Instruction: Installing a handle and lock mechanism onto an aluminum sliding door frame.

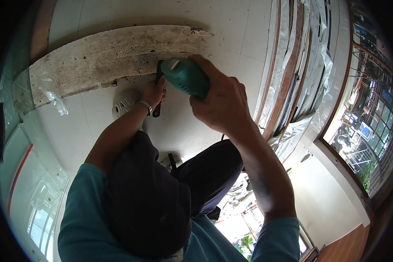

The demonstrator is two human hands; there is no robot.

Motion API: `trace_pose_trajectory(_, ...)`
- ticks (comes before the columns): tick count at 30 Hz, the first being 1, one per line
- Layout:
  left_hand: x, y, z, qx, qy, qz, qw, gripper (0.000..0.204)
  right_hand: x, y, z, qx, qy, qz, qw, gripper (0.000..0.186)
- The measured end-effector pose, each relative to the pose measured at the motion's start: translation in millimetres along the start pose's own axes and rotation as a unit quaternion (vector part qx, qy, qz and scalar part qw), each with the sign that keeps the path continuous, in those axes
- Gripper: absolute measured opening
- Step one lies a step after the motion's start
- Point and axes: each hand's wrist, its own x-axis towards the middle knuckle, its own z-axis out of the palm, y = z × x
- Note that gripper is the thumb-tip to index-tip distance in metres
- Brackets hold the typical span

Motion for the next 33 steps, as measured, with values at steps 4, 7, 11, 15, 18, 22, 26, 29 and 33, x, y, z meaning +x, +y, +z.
trace_pose_trajectory(4, 3, 2, 4, -0.011, -0.026, -0.005, 1.0, 0.051, -6, 31, 8, 0.086, 0.039, 0.008, 0.995, 0.07)
trace_pose_trajectory(7, 3, 0, 2, 0.003, -0.014, -0.001, 1.0, 0.051, -16, 14, 14, 0.0, 0.01, -0.035, 0.999, 0.067)
trace_pose_trajectory(11, 1, 0, 5, -0.014, 0.009, 0.007, 1.0, 0.05, -1, -1, 1, -0.035, -0.018, -0.013, 0.999, 0.068)
trace_pose_trajectory(15, 0, 2, 4, -0.028, -0.004, -0.011, 1.0, 0.049, -5, 15, 5, 0.064, 0.018, 0.011, 0.998, 0.069)
trace_pose_trajectory(18, -3, 7, 9, -0.022, 0.0, -0.001, 1.0, 0.049, -14, 12, 13, 0.011, 0.04, -0.043, 0.998, 0.068)
trace_pose_trajectory(22, -4, 5, 3, 0.002, 0.008, 0.014, 1.0, 0.049, -7, -4, 9, -0.068, -0.016, -0.033, 0.997, 0.065)
trace_pose_trajectory(26, -4, 7, 1, -0.002, 0.002, -0.007, 1.0, 0.049, -2, 9, 3, 0.047, 0.012, 0.014, 0.999, 0.067)
trace_pose_trajectory(29, -6, 11, 8, -0.005, -0.01, -0.004, 1.0, 0.05, -11, 13, 11, 0.028, 0.027, -0.016, 0.999, 0.067)
trace_pose_trajectory(33, -4, 7, 3, 0.003, 0.009, 0.003, 1.0, 0.05, -10, -4, 10, -0.049, 0.011, -0.033, 0.998, 0.066)
